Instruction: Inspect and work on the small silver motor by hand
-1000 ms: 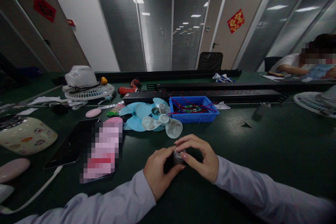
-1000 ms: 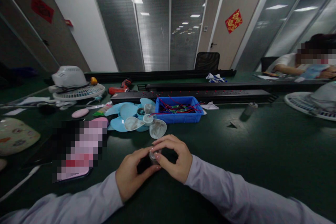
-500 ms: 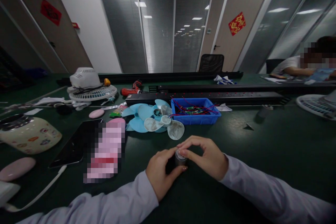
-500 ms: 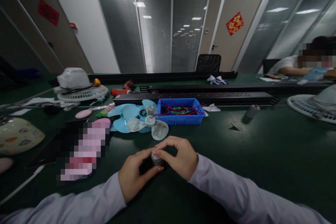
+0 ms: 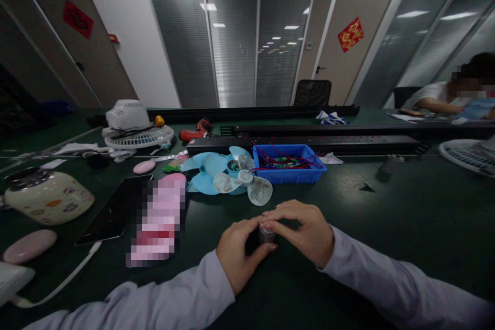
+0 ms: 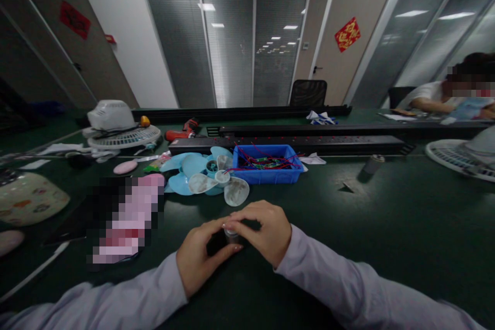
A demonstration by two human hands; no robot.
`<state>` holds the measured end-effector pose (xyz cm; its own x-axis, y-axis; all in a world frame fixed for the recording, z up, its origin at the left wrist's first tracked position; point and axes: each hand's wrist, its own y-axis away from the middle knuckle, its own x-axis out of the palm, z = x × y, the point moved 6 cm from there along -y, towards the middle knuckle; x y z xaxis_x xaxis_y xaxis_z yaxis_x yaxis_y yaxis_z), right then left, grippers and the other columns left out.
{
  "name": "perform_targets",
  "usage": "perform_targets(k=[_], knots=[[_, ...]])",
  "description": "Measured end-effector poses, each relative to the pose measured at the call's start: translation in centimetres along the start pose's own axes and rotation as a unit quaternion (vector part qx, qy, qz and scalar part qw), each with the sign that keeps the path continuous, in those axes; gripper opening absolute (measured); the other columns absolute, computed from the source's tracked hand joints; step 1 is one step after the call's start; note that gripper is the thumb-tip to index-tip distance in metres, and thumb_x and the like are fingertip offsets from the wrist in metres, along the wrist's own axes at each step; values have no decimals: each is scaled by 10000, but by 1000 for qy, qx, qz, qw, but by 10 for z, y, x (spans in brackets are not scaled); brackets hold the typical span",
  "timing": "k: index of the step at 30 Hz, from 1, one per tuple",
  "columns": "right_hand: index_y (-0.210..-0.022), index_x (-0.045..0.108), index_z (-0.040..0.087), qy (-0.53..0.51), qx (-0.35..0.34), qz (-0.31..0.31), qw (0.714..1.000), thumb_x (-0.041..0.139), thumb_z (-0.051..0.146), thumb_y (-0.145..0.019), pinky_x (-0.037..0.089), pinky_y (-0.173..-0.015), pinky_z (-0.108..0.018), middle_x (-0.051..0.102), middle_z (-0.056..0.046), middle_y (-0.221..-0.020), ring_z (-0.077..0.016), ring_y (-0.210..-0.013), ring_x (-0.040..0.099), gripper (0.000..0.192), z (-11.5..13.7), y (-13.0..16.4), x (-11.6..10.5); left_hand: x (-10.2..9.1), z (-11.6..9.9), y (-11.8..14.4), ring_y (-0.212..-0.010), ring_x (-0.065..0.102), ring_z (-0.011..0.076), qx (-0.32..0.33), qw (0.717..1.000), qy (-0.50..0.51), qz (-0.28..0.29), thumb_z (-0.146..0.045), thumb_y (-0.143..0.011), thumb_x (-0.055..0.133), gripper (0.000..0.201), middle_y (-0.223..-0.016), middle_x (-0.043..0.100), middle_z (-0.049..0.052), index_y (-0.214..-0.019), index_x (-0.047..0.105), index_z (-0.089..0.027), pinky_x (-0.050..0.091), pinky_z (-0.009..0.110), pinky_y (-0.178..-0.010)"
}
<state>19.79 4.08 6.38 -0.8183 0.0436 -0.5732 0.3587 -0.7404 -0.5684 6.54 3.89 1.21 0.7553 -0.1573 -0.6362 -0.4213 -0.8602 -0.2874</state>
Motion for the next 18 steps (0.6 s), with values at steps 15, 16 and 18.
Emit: perform_targets(k=[15,16,18], knots=[[-788,736,241,-26,57,27,998,719,241,-770,551,-764,-317,733,-46,-895,-189,-861,682,25,-38,54,-35,-2,-3,-1,-997,640,245,-16,999,-15,22,-330,-784,667,408,-1104,693,33,-1178,594,-256,499,401,-885],[-787,744,255,-14,62,46,997,734,261,-756,543,-801,-351,732,-49,-932,-210,-917,671,33,-41,59,-34,-2,-2,-1,-996,641,243,-12,1000,-15,20,-330,-784,667,408,-1104,694,34,-1178,594,-256,502,398,-883],[-780,755,284,10,73,72,995,751,287,-737,511,-878,-426,724,-48,-1006,-250,-1028,632,43,-44,66,-32,-2,-2,0,-997,644,241,-7,1000,-14,18,-328,-787,663,409,-1109,692,35,-1183,589,-259,506,398,-882]])
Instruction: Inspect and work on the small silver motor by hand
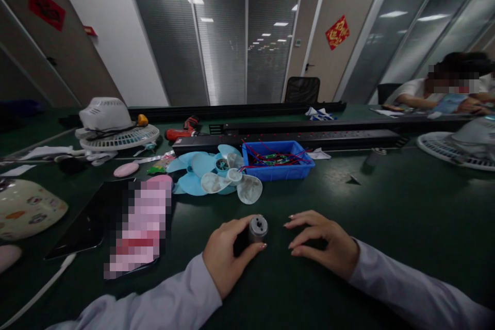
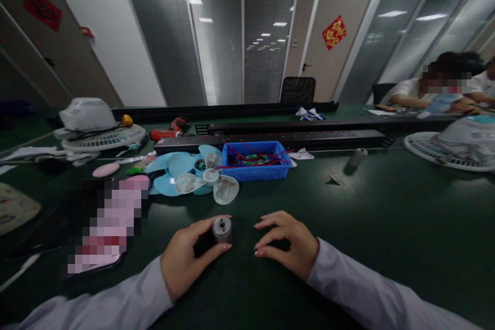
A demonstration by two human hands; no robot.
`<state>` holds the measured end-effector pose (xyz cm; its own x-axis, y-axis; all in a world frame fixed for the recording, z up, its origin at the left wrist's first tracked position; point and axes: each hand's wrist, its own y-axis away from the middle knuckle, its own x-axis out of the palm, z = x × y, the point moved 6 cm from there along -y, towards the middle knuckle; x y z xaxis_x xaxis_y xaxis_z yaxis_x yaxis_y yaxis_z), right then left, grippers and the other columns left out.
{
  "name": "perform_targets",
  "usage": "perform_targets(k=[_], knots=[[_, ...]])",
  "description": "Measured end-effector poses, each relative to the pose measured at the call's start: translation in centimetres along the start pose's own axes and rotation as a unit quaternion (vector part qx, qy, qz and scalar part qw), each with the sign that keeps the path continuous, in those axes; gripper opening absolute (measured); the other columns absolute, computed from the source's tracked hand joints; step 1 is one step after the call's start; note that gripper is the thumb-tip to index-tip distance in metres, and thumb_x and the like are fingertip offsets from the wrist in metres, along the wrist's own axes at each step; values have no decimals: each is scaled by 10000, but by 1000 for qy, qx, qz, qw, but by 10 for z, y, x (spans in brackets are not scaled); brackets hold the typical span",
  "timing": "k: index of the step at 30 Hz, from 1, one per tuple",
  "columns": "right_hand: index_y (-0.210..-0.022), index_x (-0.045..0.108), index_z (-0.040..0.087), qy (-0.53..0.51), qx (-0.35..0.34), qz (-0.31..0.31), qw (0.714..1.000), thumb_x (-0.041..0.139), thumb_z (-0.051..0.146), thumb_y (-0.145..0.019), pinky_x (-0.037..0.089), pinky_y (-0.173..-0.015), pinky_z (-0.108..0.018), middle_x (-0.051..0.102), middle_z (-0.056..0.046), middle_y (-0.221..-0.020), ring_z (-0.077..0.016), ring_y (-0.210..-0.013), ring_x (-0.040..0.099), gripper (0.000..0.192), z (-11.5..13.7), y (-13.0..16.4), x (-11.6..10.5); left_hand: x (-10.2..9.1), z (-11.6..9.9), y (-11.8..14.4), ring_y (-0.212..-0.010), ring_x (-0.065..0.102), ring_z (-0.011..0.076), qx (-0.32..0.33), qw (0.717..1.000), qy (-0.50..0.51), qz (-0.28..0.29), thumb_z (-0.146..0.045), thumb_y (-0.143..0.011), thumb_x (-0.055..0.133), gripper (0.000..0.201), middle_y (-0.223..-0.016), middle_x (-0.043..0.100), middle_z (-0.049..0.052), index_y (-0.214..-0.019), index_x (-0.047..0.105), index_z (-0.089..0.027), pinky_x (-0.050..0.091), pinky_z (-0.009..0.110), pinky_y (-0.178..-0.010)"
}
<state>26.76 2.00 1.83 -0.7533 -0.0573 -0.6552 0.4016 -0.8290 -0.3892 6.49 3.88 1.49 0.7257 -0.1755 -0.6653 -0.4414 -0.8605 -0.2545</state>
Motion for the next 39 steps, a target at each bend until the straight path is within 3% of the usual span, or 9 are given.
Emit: perform_targets(k=[2,7,10,14,18,22,27,33,39], knots=[[-819,759,306,11,7,10,1000,755,296,-732,483,-916,-478,714,-46,-1063,-274,-1098,596,89,0,2,2,0,0,1,-1006,643,241,2,1000,1,1,-324,-792,657,409,-1122,688,36,-1189,583,-259,507,404,-888],[-1047,705,324,-4,16,16,1000,818,333,-641,470,-943,-505,722,-53,-1071,-293,-1127,590,421,1,3,2,0,1,2,-1036,632,241,-1,1000,3,5,-313,-794,656,410,-1143,680,36,-1192,579,-257,496,411,-915],[-963,731,340,2,38,12,999,795,310,-678,454,-965,-516,728,-39,-1056,-282,-1083,626,294,-4,4,2,1,2,1,-1037,631,241,-6,1000,7,6,-314,-792,659,417,-1146,677,38,-1196,577,-253,493,409,-919],[-815,735,293,-44,19,-51,998,779,243,-703,526,-881,-456,765,-3,-813,-243,-906,700,131,2,-2,-1,2,1,0,-1021,633,248,-10,1000,12,0,-319,-786,667,420,-1126,683,42,-1192,585,-250,497,412,-905],[-827,691,235,-107,-32,-156,981,699,127,-769,560,-808,-364,752,-24,-838,-196,-845,700,123,24,-19,-1,2,1,0,-1026,627,249,-7,1000,11,-6,-304,-789,663,412,-1133,679,47,-1190,586,-246,484,416,-919],[-806,673,224,-144,-85,-188,968,638,87,-804,552,-812,-363,747,-33,-836,-191,-846,694,141,46,-39,12,1,-1,-1,-1002,633,244,5,1000,2,0,-294,-795,658,396,-1110,685,43,-1182,587,-254,495,399,-888],[-849,656,212,-172,-78,-154,970,617,96,-819,564,-796,-342,740,-42,-862,-182,-855,696,127,49,-52,26,2,-2,0,-914,650,244,6,1000,-10,-5,-289,-790,661,334,-1001,705,53,-1113,617,-219,514,388,-802],[-812,654,205,-179,-71,-120,974,588,114,-840,559,-811,-360,743,-51,-866,-189,-883,692,115,46,-53,29,1,-3,0,-869,656,239,12,1000,-17,-13,-309,-786,659,318,-946,705,54,-1087,625,-210,517,371,-766],[-851,652,195,-188,-46,-108,975,630,128,-815,554,-821,-348,738,-56,-876,-188,-906,688,80,42,-52,30,1,-2,1,-941,648,243,17,1000,-2,-15,-295,-785,663,394,-1031,697,58,-1165,587,-225,510,388,-825]])
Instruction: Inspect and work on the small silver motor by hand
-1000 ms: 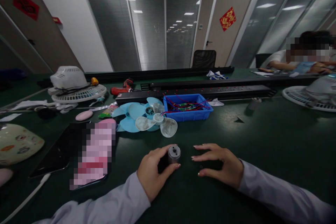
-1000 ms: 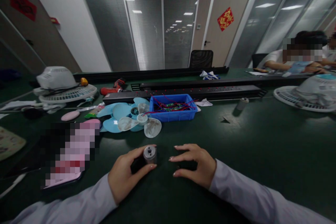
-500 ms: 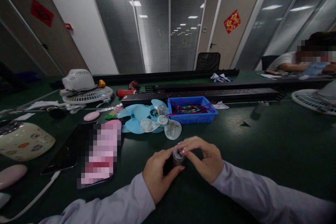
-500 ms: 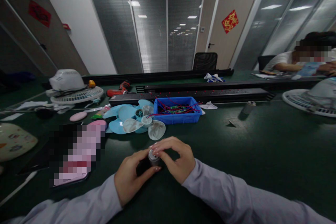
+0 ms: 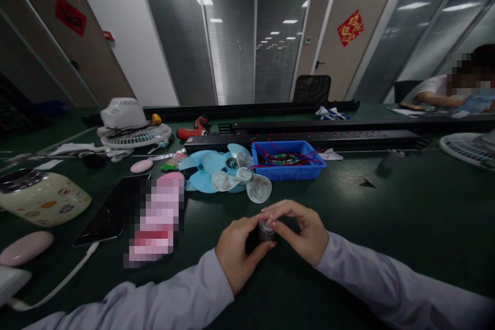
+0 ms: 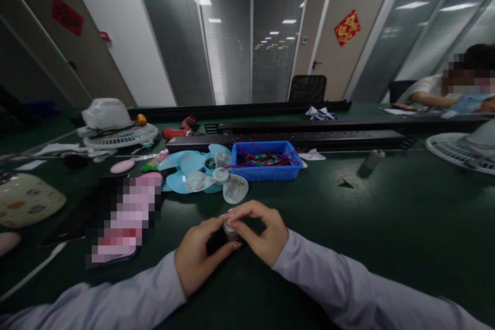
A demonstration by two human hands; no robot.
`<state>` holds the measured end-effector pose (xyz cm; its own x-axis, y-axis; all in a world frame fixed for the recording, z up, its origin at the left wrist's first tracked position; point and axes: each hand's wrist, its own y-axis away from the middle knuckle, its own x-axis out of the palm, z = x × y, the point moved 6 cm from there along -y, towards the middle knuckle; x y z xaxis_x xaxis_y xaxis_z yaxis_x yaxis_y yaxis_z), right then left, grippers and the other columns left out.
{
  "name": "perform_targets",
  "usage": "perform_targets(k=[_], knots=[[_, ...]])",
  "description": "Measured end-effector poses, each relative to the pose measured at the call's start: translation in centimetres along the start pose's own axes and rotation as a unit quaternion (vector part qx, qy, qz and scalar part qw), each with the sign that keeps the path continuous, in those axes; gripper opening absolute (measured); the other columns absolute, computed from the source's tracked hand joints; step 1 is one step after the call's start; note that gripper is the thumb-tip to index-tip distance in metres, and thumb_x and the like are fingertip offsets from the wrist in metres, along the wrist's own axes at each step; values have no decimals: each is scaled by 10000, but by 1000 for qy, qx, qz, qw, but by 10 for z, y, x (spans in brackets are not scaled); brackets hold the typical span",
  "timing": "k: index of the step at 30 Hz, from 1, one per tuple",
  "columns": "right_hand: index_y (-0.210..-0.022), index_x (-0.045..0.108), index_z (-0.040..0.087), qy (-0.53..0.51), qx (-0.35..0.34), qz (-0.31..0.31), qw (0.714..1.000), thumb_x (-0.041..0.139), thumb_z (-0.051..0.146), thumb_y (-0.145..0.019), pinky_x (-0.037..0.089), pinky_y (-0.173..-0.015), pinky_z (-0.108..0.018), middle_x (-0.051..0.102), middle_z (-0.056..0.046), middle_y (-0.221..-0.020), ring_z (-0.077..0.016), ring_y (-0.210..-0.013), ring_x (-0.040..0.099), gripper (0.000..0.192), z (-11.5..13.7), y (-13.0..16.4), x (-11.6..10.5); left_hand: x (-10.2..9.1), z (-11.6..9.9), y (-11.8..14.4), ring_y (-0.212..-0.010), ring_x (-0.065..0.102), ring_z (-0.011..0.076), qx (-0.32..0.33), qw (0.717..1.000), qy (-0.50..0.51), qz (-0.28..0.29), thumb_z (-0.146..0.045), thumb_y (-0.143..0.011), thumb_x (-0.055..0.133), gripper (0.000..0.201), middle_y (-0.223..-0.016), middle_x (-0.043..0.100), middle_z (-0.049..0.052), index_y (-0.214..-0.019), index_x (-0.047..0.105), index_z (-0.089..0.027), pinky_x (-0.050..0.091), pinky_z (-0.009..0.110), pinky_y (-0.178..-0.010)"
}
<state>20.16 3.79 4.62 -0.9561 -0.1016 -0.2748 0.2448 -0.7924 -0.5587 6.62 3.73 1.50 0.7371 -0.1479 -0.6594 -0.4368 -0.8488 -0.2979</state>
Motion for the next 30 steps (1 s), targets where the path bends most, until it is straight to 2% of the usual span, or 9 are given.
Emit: perform_targets(k=[3,11,15,19,21,24,25,27,30], knots=[[-834,639,198,-10,0,-12,1000,658,132,-789,551,-819,-359,735,-54,-862,-192,-891,688,83,1,1,0,1,0,0,-958,645,241,1,1000,6,6,-280,-791,657,395,-1057,694,61,-1175,583,-226,508,392,-842],[-687,575,193,-5,72,-53,996,741,195,-716,568,-731,-334,706,-34,-764,-180,-755,696,169,-6,0,-1,-3,-6,-2,-1001,641,231,16,1000,16,12,-248,-800,645,395,-1111,689,43,-1189,577,-247,507,389,-870],[-649,532,200,-22,38,-85,995,741,152,-710,572,-697,-316,683,-17,-726,-174,-735,697,223,1,-3,-6,-2,-6,-2,-993,642,233,10,1000,10,21,-253,-797,651,403,-1112,690,40,-1193,578,-249,507,386,-864],[-675,511,213,-32,-4,-116,993,755,119,-695,581,-731,-338,692,-14,-737,-188,-791,701,262,3,3,-26,-1,-3,-2,-1019,629,245,-9,1000,5,28,-288,-798,652,412,-1134,680,48,-1201,577,-242,491,399,-892],[-697,533,207,-15,24,-83,996,771,135,-681,593,-727,-335,695,-23,-778,-190,-783,713,250,-5,12,-36,0,-1,-2,-1032,624,247,-15,1000,4,27,-294,-793,656,421,-1146,676,48,-1203,576,-238,485,402,-905],[-695,571,187,1,98,12,995,767,187,-701,601,-721,-365,708,-55,-885,-195,-704,730,197,-20,33,-45,0,-1,-1,-1030,624,243,-17,1000,12,22,-286,-787,661,429,-1141,678,43,-1204,576,-238,486,397,-905],[-683,580,190,23,101,34,994,768,200,-706,565,-833,-412,726,-57,-846,-218,-798,726,189,-21,39,-48,-1,-2,-1,-1028,624,243,-17,1000,16,18,-282,-785,662,428,-1137,679,42,-1202,579,-239,487,397,-904],[-677,590,199,45,113,62,991,773,216,-704,501,-932,-459,747,-56,-800,-238,-904,705,186,-23,49,-51,-1,-2,-1,-1019,627,245,-19,999,22,14,-279,-782,665,427,-1124,683,41,-1199,582,-242,490,396,-896],[-708,623,207,62,134,100,984,768,206,-711,515,-889,-429,760,-50,-794,-229,-956,680,145,-24,53,-49,-1,0,-1,-1021,626,248,-24,999,20,17,-291,-784,664,431,-1125,682,40,-1204,579,-247,489,405,-901]])
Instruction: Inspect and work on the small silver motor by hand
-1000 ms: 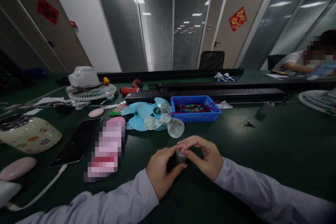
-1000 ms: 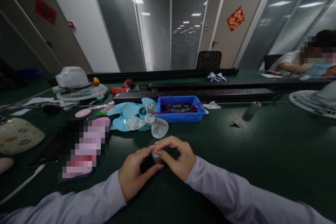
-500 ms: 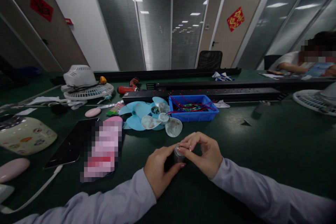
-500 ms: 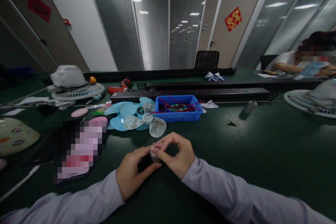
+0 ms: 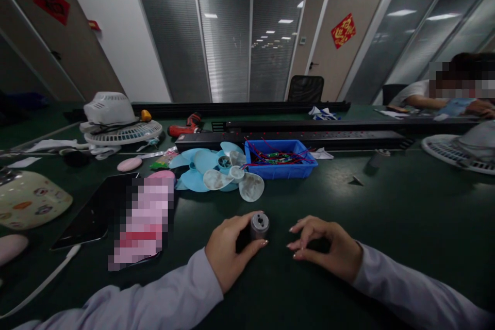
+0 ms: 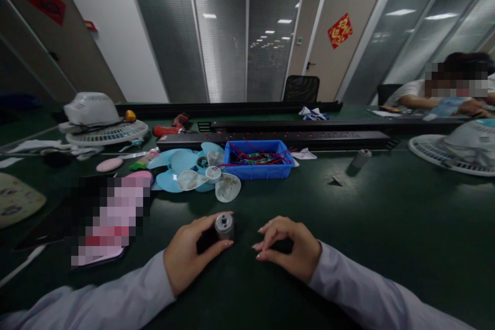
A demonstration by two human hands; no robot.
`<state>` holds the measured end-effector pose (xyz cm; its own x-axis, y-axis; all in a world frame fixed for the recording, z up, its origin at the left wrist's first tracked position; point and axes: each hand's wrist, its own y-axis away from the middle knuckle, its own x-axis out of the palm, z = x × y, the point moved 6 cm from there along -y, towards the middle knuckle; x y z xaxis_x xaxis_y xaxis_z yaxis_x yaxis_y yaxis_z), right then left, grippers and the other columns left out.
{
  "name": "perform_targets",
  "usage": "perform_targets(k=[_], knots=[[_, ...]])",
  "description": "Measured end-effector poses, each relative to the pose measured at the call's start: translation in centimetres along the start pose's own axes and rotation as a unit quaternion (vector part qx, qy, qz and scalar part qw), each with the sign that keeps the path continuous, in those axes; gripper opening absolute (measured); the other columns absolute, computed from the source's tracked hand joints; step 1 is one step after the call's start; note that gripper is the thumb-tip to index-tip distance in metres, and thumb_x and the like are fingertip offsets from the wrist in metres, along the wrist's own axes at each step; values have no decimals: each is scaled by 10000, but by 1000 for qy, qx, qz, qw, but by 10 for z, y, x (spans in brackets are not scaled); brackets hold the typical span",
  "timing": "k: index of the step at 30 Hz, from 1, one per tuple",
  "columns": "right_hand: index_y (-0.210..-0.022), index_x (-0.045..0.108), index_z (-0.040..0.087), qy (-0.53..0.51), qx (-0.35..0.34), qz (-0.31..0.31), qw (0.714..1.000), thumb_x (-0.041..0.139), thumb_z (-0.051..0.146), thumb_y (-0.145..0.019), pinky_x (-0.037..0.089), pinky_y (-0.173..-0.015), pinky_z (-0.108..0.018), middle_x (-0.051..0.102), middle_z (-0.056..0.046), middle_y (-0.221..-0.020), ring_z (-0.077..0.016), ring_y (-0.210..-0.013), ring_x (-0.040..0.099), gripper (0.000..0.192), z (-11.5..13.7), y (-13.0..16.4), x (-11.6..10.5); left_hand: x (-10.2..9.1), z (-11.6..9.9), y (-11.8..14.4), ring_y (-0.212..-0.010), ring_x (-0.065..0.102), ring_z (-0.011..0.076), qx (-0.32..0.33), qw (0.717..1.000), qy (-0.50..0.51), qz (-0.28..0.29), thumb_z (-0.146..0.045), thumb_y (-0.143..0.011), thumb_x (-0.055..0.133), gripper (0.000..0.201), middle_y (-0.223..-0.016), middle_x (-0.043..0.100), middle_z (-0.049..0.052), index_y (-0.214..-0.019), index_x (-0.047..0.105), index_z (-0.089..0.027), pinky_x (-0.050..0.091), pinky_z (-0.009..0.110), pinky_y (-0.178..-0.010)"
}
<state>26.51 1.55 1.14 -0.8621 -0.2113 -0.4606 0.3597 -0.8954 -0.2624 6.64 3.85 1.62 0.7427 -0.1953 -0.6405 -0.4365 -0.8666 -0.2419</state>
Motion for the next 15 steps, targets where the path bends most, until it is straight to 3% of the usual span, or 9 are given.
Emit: perform_targets(k=[5,7,11,13,15], knots=[[-738,671,218,44,-16,22,999,796,215,-679,506,-857,-405,767,-38,-823,-240,-1032,632,138,3,-3,4,2,3,0,-1034,620,247,-1,1000,-11,12,-310,-794,656,432,-1145,672,42,-1212,570,-245,485,414,-913],[-713,666,226,55,-31,12,998,794,215,-684,493,-860,-410,766,-21,-780,-234,-970,658,132,4,-4,3,2,4,0,-1032,620,246,-3,1000,-11,11,-308,-793,657,434,-1141,673,42,-1214,569,-250,483,416,-917],[-713,608,227,19,-95,-100,990,741,125,-733,496,-850,-381,753,7,-782,-176,-778,702,169,15,-13,-6,2,1,1,-1020,622,248,-1,1000,-8,-5,-289,-782,669,435,-1118,680,37,-1207,575,-265,480,419,-916],[-698,561,227,-13,-153,-171,973,707,69,-748,499,-853,-370,750,6,-831,-171,-816,697,221,26,-20,-7,1,-1,1,-1014,623,249,4,1000,-8,-10,-281,-781,671,426,-1114,682,34,-1198,581,-268,481,417,-906],[-693,537,228,-34,-198,-201,959,698,35,-741,502,-851,-375,749,8,-835,-173,-821,693,256,37,-29,0,1,-2,0,-1003,623,248,8,1000,-9,-8,-276,-786,667,415,-1110,683,32,-1192,582,-269,485,412,-886]])
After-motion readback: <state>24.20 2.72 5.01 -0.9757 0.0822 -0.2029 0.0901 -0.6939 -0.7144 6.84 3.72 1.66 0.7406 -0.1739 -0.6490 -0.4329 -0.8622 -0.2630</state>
